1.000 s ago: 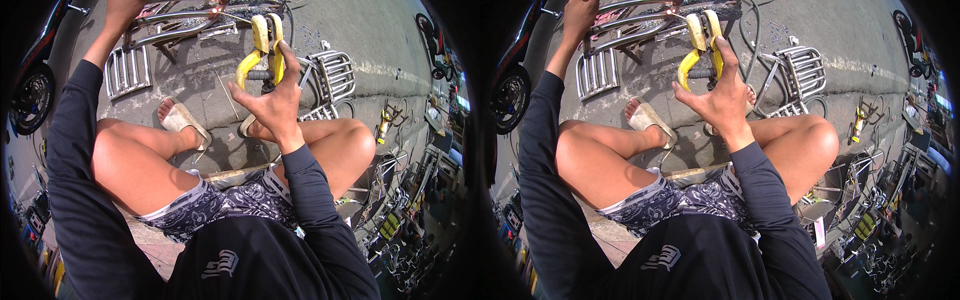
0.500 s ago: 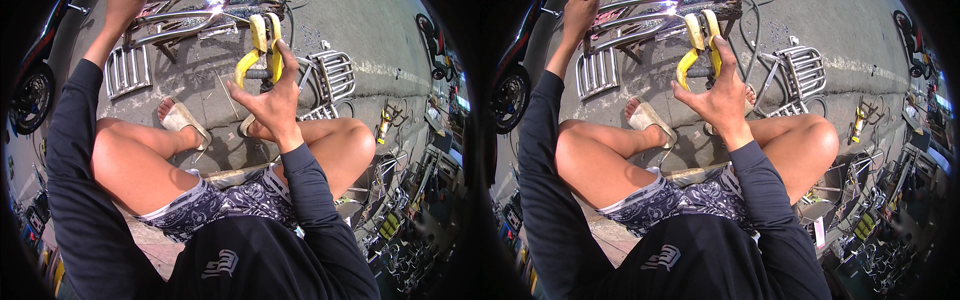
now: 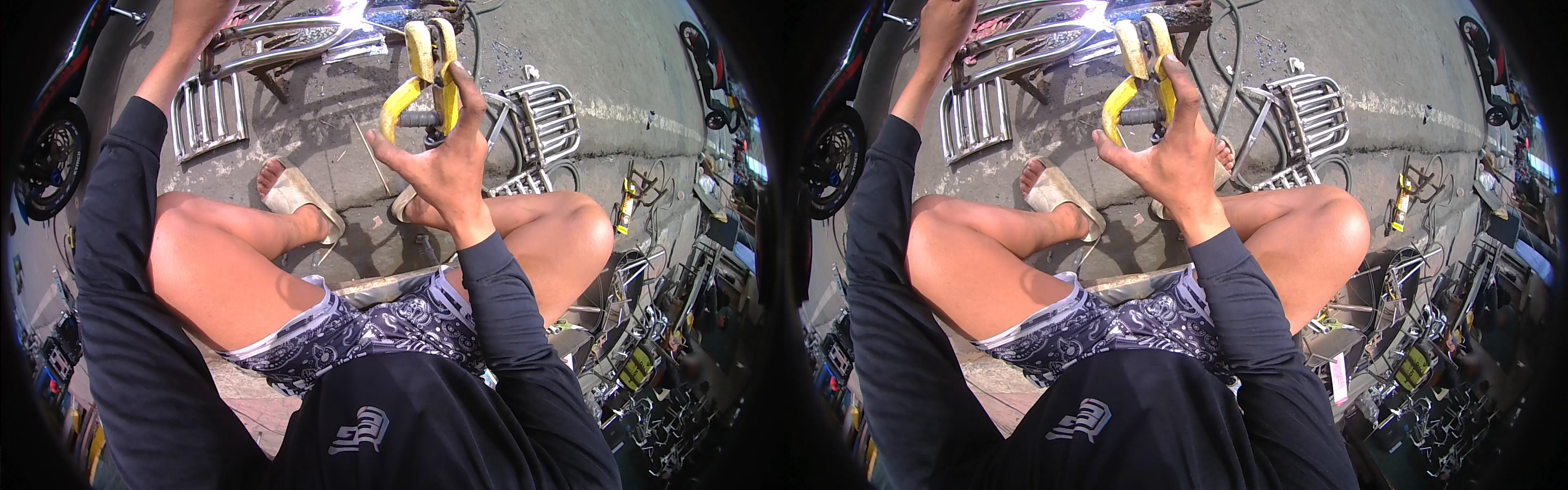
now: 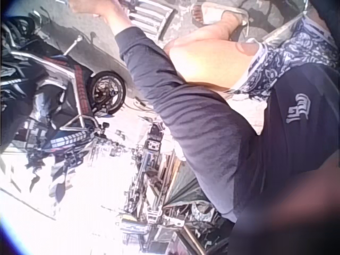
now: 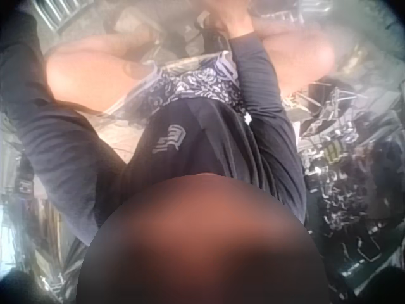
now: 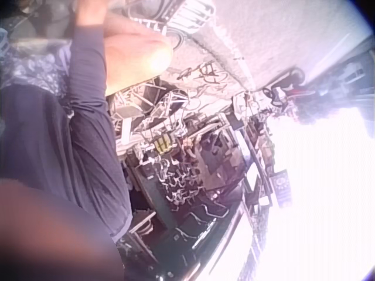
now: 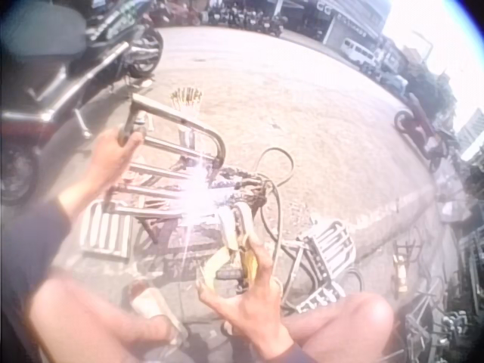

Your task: The person sits on the ground and uses a handheld welding torch to join metal tubes of a frame. They hold the frame with one hand and the torch with the other, creating sparks as they weld along the joints.

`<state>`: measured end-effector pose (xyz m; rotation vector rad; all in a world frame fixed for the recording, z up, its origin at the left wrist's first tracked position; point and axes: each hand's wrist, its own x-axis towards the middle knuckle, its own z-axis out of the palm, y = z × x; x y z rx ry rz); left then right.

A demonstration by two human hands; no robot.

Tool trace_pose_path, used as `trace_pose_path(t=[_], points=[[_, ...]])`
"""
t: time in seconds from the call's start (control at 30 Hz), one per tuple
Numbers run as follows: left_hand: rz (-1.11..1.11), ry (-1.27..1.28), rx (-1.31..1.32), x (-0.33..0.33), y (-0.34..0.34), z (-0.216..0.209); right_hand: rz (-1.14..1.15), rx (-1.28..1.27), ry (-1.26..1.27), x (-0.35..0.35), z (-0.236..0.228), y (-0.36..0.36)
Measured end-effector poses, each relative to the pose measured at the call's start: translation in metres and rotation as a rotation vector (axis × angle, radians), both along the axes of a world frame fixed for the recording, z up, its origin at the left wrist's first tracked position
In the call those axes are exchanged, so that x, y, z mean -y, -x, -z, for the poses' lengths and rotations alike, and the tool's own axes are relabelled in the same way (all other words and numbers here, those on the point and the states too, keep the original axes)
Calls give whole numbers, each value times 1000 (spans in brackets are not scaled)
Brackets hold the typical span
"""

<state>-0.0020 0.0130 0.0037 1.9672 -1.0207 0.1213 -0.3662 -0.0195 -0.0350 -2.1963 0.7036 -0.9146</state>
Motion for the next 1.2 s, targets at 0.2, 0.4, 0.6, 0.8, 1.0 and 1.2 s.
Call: trace_pose_path(t=[0.2, 0.4, 0.6, 0.8, 1.0, 1.2], points=[[-16, -71, 154, -2, -1, -6, 66, -9, -122, 2, -12, 15], [159, -17, 226, -7, 19, -6, 110, -23, 25, -2, -21, 42], [273, -67, 209, -15, 37, -13, 105, 10, 107, 2, -21, 44], [305, -16, 228, -23, 50, -6, 75, 67, 61, 7, -17, 37], [324, -20, 269, -25, 61, -8, 72, 57, 91, 10, -18, 33], [363, 33, 290, -21, 67, -8, 75, 54, 83, 10, -17, 31]])
